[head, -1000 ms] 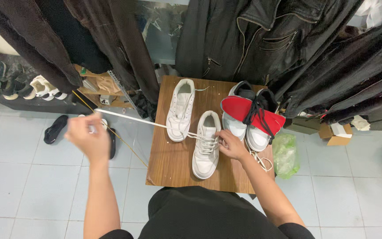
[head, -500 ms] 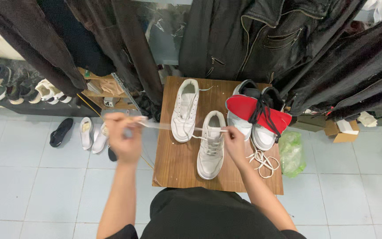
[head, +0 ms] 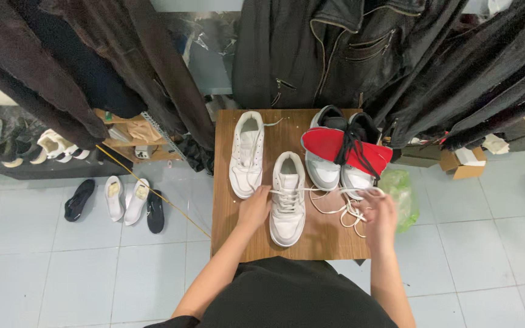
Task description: The person laces a white sneaker by threading the laces through the eyelets on the upper part of the shoe.
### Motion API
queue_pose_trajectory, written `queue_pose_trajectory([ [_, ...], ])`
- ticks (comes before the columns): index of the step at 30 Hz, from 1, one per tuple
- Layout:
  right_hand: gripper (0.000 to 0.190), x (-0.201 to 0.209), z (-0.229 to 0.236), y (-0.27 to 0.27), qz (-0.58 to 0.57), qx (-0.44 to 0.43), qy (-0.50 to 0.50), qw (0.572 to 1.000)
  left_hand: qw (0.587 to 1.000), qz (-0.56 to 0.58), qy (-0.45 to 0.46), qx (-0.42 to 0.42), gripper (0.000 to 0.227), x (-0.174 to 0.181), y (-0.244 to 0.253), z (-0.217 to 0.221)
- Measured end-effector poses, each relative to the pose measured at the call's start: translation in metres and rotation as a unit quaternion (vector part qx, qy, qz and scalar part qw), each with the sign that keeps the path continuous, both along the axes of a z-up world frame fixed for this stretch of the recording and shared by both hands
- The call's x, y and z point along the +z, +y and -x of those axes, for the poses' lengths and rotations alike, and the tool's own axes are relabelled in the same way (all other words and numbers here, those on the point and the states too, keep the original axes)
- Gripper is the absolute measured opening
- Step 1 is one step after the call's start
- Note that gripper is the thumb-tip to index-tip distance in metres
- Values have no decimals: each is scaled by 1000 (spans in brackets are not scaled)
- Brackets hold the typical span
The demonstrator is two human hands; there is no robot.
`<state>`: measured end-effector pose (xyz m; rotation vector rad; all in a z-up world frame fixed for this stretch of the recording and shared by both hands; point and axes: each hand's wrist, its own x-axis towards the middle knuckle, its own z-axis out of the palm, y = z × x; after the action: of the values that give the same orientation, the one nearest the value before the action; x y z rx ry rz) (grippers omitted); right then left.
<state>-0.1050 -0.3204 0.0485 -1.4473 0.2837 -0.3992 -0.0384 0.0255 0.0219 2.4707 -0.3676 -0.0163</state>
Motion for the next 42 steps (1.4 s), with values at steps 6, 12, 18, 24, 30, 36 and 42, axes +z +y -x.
queue_pose_trajectory([
  [6,64,-69,13,22,255,93,244,931,996,23,-25,88,21,0,10,-6],
  [12,76,-67,29,97,152,316,394,850,984,79,-10,156,23,64,20,-11],
  [18,82,-50,32,149,117,254,390,877,950,258,-8,176,19,116,40,-21],
  [24,73,-60,29,146,254,230,260,903,910,373,-93,154,20,162,61,-28],
  [30,58,-26,9,138,333,170,196,907,912,325,-180,175,21,232,81,-17],
  [36,42,8,-35,141,392,209,-71,893,893,367,-194,175,19,283,85,-1],
  [42,20,17,-65,144,402,298,-86,862,891,371,-205,160,19,290,86,8],
])
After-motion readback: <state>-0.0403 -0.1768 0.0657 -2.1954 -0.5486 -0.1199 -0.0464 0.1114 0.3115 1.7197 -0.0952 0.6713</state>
